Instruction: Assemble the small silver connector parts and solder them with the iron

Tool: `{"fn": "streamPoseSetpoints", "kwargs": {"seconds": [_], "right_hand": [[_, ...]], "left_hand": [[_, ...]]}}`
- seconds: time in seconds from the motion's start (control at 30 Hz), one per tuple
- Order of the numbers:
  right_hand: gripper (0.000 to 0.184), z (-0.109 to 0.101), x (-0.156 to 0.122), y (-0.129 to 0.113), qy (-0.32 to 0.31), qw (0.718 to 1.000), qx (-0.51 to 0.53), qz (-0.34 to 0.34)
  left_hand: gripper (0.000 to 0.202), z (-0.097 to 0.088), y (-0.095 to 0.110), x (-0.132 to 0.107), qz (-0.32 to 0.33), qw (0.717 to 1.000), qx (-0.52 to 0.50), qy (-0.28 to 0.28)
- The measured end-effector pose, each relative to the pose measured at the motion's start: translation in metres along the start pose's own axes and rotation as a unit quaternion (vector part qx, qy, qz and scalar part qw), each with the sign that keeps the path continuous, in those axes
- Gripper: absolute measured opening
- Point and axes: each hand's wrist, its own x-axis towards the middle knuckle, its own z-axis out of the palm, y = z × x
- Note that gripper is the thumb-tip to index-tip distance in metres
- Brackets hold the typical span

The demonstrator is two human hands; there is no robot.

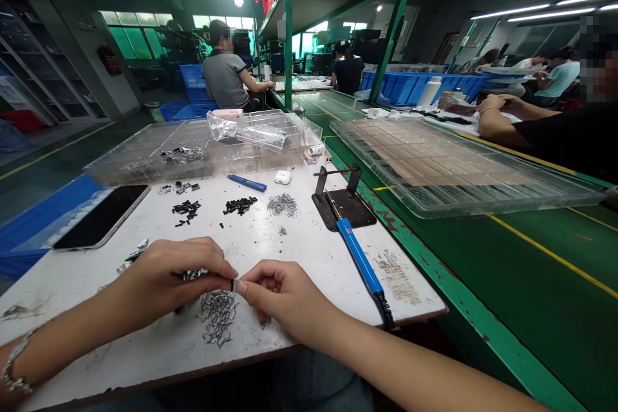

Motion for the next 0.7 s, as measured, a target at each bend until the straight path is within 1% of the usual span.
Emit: {"fn": "streamPoseSetpoints", "kwargs": {"seconds": [0.13,0.23,0.47,0.7], "right_hand": [[0.028,-0.0017,0.0005,0.0017,0.011,1.000,0.006,-0.008],[0.029,-0.0023,0.0001,0.0014,0.017,1.000,0.008,-0.006],[0.032,-0.0021,0.0012,-0.0008,0.008,1.000,0.000,0.010],[0.033,-0.0010,0.0001,0.0031,-0.019,1.000,-0.012,0.013]], "left_hand": [[0.008,0.0025,-0.0001,-0.0017,0.010,1.000,0.024,0.018],[0.011,0.0034,0.0001,-0.0025,0.010,1.000,0.016,0.014],[0.012,0.0028,-0.0016,-0.0005,-0.042,0.999,-0.009,-0.033],[0.011,0.0022,-0.0039,-0.0015,-0.061,0.995,-0.022,-0.079]]}}
